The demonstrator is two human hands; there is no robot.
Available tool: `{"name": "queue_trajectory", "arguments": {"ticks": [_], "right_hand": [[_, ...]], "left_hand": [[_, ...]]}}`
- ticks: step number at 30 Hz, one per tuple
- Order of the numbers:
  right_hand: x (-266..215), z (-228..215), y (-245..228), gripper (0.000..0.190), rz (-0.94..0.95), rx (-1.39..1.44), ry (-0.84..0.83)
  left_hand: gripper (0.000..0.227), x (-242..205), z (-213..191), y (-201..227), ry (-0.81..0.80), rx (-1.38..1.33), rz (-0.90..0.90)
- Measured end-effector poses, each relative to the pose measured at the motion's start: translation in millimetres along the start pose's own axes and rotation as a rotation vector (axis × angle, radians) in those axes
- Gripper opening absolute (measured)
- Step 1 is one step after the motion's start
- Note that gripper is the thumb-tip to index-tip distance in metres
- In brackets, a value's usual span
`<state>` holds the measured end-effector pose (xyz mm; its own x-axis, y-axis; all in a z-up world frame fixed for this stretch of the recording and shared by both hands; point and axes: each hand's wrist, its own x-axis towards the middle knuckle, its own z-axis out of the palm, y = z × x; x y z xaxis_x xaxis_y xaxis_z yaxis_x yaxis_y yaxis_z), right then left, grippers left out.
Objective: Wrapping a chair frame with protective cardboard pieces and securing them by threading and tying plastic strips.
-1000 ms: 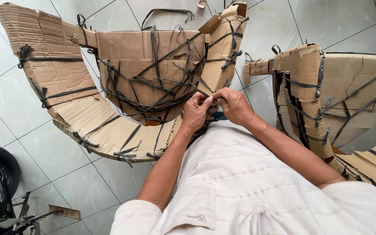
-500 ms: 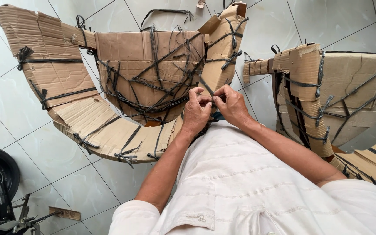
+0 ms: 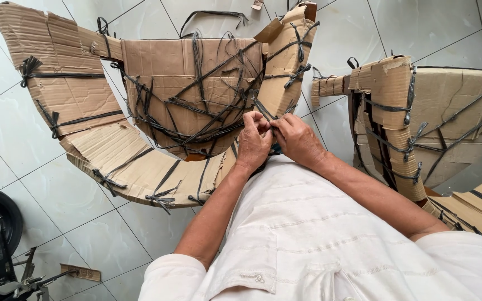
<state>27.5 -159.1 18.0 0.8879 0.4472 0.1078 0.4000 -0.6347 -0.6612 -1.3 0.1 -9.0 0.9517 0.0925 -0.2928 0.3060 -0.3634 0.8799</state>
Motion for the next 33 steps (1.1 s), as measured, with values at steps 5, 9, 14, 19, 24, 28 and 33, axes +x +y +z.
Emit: {"name": "queue_trajectory", "arguments": {"ticks": [5, 9, 14, 19, 24, 28, 33], "right_hand": [[-6, 11, 15, 0.007, -0.103, -0.164, -0.039], [3, 0, 12, 0.006, -0.063, -0.076, -0.067], [7, -4, 19, 0.007, 0.249, 0.421, -0.239], [8, -8, 13, 0.012, 0.382, 0.511, -0.285], [6, -9, 12, 0.015, 0.451, 0.584, -0.291], [10, -11, 9, 0.015, 0.471, 0.597, -0.297], [9, -9, 11, 0.015, 0.494, 0.626, -0.293]], "left_hand": [[0.045, -2, -3, 6, 0.026, 0.021, 0.054], [0.043, -1, -2, -5, 0.026, 0.144, 0.142], [0.033, 0, 0, -18, 0.062, 0.259, 0.348], [0.017, -8, 3, -19, 0.179, 0.314, 0.481], [0.010, -21, -4, 2, 0.306, 0.393, 0.598], [0.015, -24, 3, -6, 0.407, 0.548, 0.648], [0.011, -23, 6, -7, 0.426, 0.569, 0.646]]}}
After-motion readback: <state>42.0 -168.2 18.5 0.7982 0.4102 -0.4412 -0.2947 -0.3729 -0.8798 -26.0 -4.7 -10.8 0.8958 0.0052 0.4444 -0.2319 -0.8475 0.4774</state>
